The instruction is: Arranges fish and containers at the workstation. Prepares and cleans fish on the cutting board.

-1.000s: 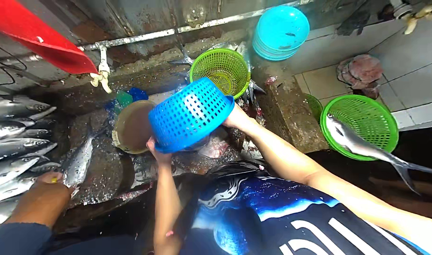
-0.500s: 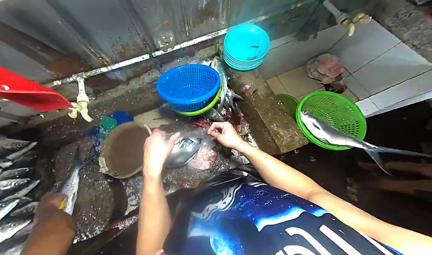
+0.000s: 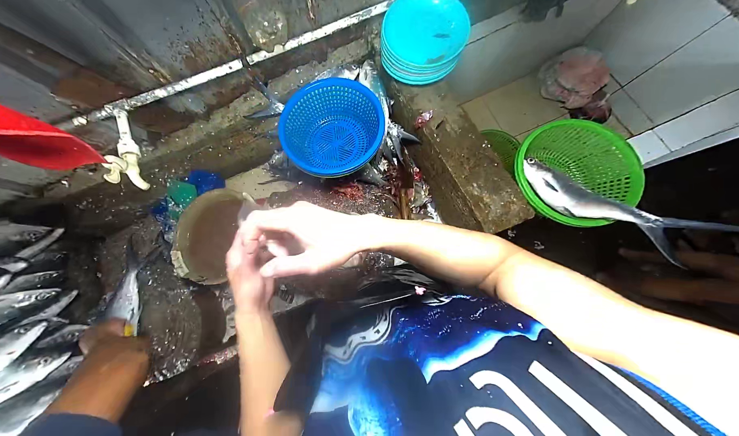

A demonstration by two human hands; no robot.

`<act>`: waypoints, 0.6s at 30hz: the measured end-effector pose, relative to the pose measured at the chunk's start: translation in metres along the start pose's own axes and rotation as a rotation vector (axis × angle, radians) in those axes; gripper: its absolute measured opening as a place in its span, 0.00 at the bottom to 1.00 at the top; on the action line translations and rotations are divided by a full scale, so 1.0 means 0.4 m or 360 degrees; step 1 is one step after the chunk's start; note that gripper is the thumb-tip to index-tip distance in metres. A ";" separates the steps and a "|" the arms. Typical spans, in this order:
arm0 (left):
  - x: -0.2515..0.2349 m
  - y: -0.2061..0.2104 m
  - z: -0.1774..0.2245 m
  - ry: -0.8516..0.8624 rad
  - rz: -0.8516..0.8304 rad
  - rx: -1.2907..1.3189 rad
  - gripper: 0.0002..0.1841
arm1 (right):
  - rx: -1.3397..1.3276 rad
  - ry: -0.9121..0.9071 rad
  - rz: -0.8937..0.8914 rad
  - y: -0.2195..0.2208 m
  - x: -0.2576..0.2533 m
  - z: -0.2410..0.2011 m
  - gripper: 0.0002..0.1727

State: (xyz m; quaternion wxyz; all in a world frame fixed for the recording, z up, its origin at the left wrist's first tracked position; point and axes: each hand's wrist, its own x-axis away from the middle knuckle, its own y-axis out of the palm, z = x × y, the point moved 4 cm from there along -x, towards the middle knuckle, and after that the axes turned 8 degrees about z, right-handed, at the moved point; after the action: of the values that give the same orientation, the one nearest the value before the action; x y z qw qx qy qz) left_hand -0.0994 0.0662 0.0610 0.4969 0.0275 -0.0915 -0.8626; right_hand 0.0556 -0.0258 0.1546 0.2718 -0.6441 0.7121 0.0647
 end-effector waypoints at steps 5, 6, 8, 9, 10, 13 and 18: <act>-0.001 0.028 -0.025 0.0178 -0.0241 -0.0725 0.18 | -0.0362 0.0186 0.0232 -0.037 -0.062 0.126 0.12; -0.009 0.018 -0.031 0.0194 -0.0210 -0.0887 0.19 | -0.0450 0.0272 0.0284 -0.043 -0.050 0.169 0.10; -0.022 0.005 -0.053 0.0117 -0.0218 -0.1034 0.19 | -0.0544 0.0474 0.0330 -0.041 -0.011 0.223 0.08; -0.026 0.004 -0.070 0.0042 -0.0246 -0.1047 0.18 | -0.0577 0.0542 0.0333 -0.036 0.007 0.234 0.08; -0.029 0.006 -0.087 -0.0028 -0.0285 -0.1033 0.17 | -0.0604 0.0580 0.0313 -0.029 0.020 0.237 0.09; -0.036 0.011 -0.099 -0.0080 -0.0416 -0.0956 0.14 | -0.0624 0.0537 0.0293 -0.022 0.029 0.226 0.10; -0.063 0.013 -0.022 -0.0022 -0.0266 -0.1053 0.14 | -0.0691 0.0546 0.0320 -0.068 0.024 0.184 0.10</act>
State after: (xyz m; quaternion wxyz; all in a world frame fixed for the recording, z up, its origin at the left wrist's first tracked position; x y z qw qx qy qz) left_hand -0.0812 0.0842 0.0521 0.4058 -0.1336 0.1926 -0.8834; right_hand 0.1035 -0.0063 0.0950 -0.0044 -0.6149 0.7775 0.1322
